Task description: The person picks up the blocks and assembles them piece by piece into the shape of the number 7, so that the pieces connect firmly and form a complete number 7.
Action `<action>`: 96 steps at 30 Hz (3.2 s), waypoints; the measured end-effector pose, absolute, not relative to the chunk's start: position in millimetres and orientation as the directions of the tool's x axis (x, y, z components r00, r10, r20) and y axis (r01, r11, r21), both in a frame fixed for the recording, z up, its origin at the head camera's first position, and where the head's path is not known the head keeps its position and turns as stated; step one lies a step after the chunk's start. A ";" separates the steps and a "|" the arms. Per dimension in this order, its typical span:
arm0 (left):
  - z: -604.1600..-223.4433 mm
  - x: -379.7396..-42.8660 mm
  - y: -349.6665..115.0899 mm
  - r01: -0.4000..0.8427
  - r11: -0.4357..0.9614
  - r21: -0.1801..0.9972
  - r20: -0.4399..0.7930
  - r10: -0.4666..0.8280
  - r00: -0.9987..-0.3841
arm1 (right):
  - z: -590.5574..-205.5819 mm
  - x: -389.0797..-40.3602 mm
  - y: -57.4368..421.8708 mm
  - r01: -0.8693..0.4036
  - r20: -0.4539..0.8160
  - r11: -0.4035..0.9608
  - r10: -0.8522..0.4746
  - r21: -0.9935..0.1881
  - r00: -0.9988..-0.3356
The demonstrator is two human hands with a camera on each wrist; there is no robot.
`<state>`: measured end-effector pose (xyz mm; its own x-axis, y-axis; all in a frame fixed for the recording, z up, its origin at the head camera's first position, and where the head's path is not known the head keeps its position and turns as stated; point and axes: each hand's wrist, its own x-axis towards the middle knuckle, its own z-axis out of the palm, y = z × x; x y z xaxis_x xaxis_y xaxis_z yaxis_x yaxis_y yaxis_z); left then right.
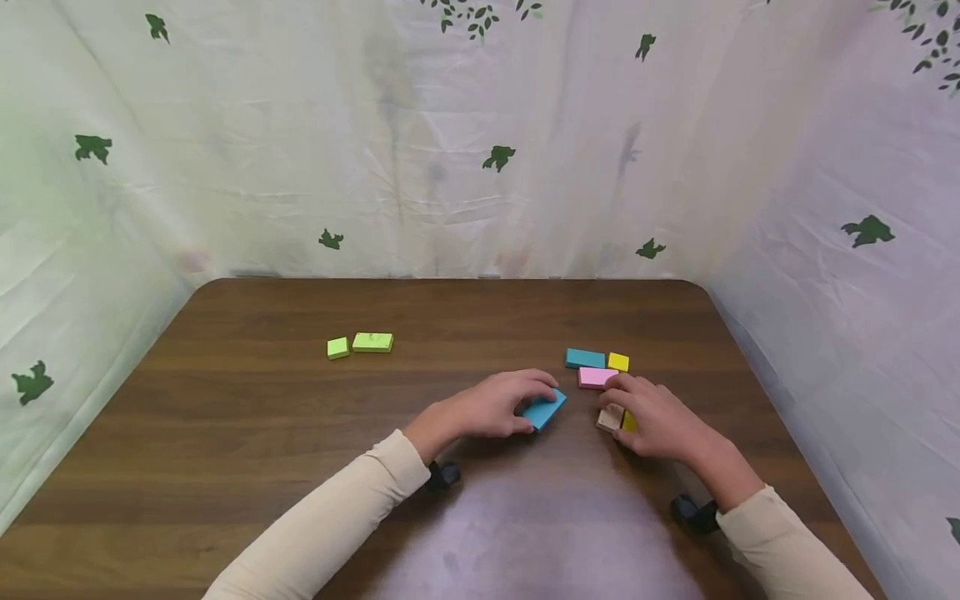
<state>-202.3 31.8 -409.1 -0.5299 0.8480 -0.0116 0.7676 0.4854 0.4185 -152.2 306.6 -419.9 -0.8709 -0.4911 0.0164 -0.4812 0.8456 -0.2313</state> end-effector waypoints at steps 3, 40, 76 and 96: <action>-401.2 -199.8 18.3 0.755 0.490 0.437 0.007 0.837 -0.547 | -418.3 -152.5 305.5 -0.471 -0.003 0.855 -0.484 -0.217 -0.875; -408.6 -145.2 -94.5 0.680 0.533 0.503 0.066 0.761 -0.646 | -415.2 -155.0 289.9 -0.568 0.031 0.796 -0.575 -0.207 -0.817; -425.3 -125.4 -104.0 0.624 0.620 0.475 -0.048 0.726 -0.686 | -425.1 -175.6 251.2 -0.658 0.051 0.738 -0.659 -0.153 -0.751; -427.2 -125.5 -104.6 0.659 0.600 0.454 0.008 0.737 -0.676 | -416.9 -186.6 244.0 -0.749 0.144 0.656 -0.736 -0.090 -0.662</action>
